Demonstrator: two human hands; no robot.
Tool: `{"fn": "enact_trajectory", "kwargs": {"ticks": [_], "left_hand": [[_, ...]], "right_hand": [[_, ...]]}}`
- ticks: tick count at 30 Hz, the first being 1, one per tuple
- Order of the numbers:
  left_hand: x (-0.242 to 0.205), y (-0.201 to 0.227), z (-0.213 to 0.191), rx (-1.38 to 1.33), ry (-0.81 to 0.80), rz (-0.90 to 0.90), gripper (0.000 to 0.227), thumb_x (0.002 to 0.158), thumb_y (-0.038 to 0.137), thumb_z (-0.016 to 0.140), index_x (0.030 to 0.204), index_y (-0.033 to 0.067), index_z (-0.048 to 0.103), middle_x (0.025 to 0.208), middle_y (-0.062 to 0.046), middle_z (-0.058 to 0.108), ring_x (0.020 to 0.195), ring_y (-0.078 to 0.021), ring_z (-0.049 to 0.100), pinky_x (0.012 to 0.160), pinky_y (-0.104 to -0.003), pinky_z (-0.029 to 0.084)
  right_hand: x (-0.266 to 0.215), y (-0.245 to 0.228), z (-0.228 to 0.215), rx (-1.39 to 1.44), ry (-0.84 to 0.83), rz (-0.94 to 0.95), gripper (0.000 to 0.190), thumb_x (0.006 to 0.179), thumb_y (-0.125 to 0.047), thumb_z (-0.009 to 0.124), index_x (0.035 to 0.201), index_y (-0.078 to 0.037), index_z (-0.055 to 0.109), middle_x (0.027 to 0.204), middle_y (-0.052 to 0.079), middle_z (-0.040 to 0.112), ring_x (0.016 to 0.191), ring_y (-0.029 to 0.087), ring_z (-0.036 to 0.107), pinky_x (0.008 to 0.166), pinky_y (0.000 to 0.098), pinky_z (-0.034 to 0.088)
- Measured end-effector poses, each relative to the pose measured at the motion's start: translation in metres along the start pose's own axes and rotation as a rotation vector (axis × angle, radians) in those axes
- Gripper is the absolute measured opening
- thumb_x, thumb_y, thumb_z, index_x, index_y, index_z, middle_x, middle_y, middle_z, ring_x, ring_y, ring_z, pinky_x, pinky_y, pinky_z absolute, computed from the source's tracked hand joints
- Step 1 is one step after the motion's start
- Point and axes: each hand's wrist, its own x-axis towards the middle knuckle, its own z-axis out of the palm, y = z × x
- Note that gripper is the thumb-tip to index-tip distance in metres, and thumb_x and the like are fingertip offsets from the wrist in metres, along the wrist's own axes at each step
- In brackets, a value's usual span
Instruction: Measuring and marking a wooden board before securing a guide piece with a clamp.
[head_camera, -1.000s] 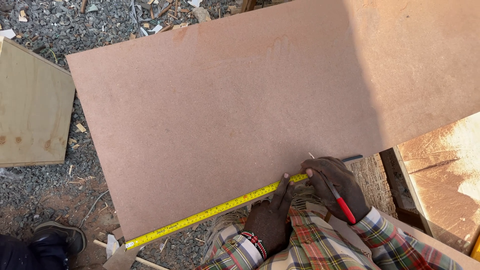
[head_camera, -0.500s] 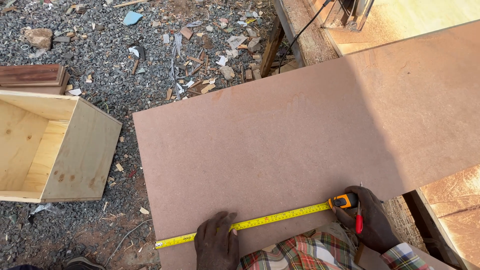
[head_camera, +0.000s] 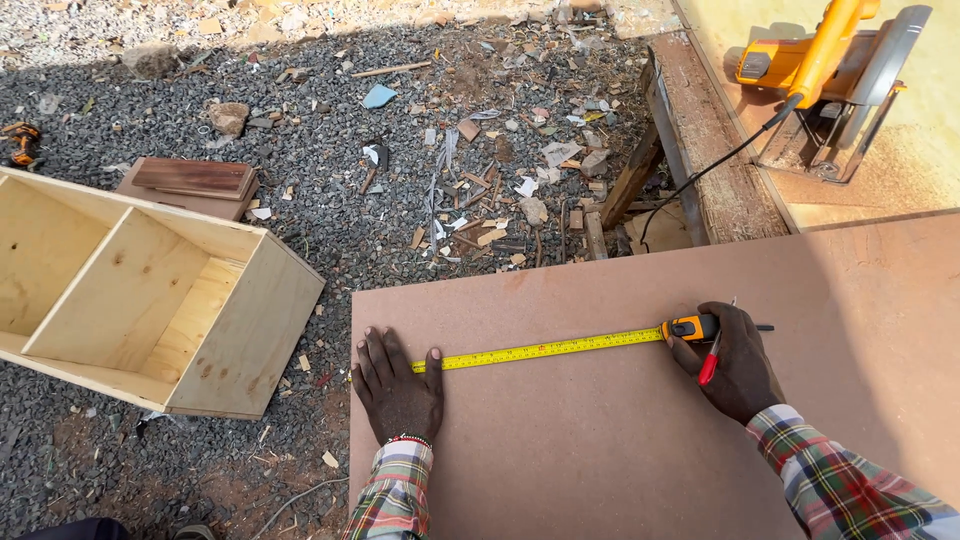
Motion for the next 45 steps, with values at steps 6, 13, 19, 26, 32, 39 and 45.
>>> {"fn": "enact_trajectory", "kwargs": {"ticks": [6, 13, 19, 26, 32, 39, 45], "left_hand": [[0.09, 0.018, 0.05, 0.019, -0.221, -0.164, 0.09, 0.123, 0.079, 0.031, 0.182, 0.0126, 0.045, 0.194, -0.019, 0.037, 0.18, -0.0394, 0.034, 0.15, -0.058, 0.019], [0.107, 0.033, 0.054, 0.003, -0.258, -0.216, 0.083, 0.129, 0.073, 0.021, 0.183, 0.0148, 0.046, 0.195, -0.016, 0.038, 0.182, -0.037, 0.032, 0.15, -0.057, 0.014], [0.11, 0.044, 0.06, 0.004, -0.367, -0.196, 0.076, 0.13, 0.069, 0.017, 0.185, 0.0233, 0.041, 0.197, -0.012, 0.032, 0.183, -0.0348, 0.026, 0.151, -0.059, 0.007], [0.08, 0.158, 0.038, -0.172, -0.268, -0.149, 0.079, 0.13, 0.063, 0.023, 0.185, 0.0075, 0.035, 0.195, -0.023, 0.027, 0.182, -0.0423, 0.023, 0.149, -0.061, 0.013], [0.007, 0.324, 0.018, -0.469, -0.165, 0.326, 0.087, 0.121, 0.058, 0.045, 0.184, -0.0014, 0.038, 0.193, -0.023, 0.039, 0.18, -0.0419, 0.033, 0.149, -0.058, 0.022], [-0.015, 0.392, 0.023, -0.462, -0.245, 0.391, 0.102, 0.116, 0.062, 0.049, 0.186, -0.0079, 0.029, 0.195, -0.032, 0.029, 0.181, -0.0497, 0.028, 0.15, -0.059, 0.017], [-0.011, 0.394, 0.019, -0.546, -0.237, 0.387, 0.1, 0.113, 0.057, 0.052, 0.183, -0.0119, 0.034, 0.192, -0.036, 0.034, 0.179, -0.0518, 0.03, 0.149, -0.06, 0.02]], "right_hand": [[0.108, -0.004, 0.037, 0.213, 0.089, -0.048, 0.075, 0.099, -0.029, 0.099, 0.158, -0.002, 0.06, 0.139, 0.039, 0.064, 0.134, 0.066, 0.068, 0.116, 0.0756, 0.055], [0.131, 0.007, 0.048, 0.253, 0.169, -0.189, 0.072, 0.103, -0.032, 0.1, 0.157, -0.006, 0.059, 0.132, 0.03, 0.058, 0.131, 0.059, 0.063, 0.119, 0.0702, 0.051], [0.135, 0.014, 0.04, 0.194, 0.139, -0.181, 0.072, 0.101, -0.037, 0.1, 0.152, -0.007, 0.059, 0.128, 0.027, 0.058, 0.133, 0.057, 0.061, 0.119, 0.0703, 0.051], [0.136, 0.002, 0.02, 0.182, 0.027, -0.101, 0.067, 0.1, -0.04, 0.1, 0.146, -0.011, 0.06, 0.124, 0.023, 0.059, 0.127, 0.054, 0.064, 0.115, 0.0673, 0.054], [0.138, 0.005, 0.013, 0.017, -0.017, -0.177, 0.048, 0.1, -0.035, 0.091, 0.133, -0.013, 0.065, 0.126, 0.017, 0.063, 0.117, 0.038, 0.06, 0.1, 0.0516, 0.053], [0.146, 0.037, -0.003, -0.061, -0.108, -0.106, 0.052, 0.098, -0.04, 0.091, 0.134, -0.014, 0.066, 0.13, 0.017, 0.062, 0.118, 0.039, 0.06, 0.099, 0.0545, 0.051], [0.149, -0.009, -0.023, -0.102, -0.08, -0.2, 0.058, 0.1, -0.044, 0.086, 0.149, -0.018, 0.066, 0.146, 0.013, 0.068, 0.134, 0.039, 0.061, 0.11, 0.053, 0.046]]}}
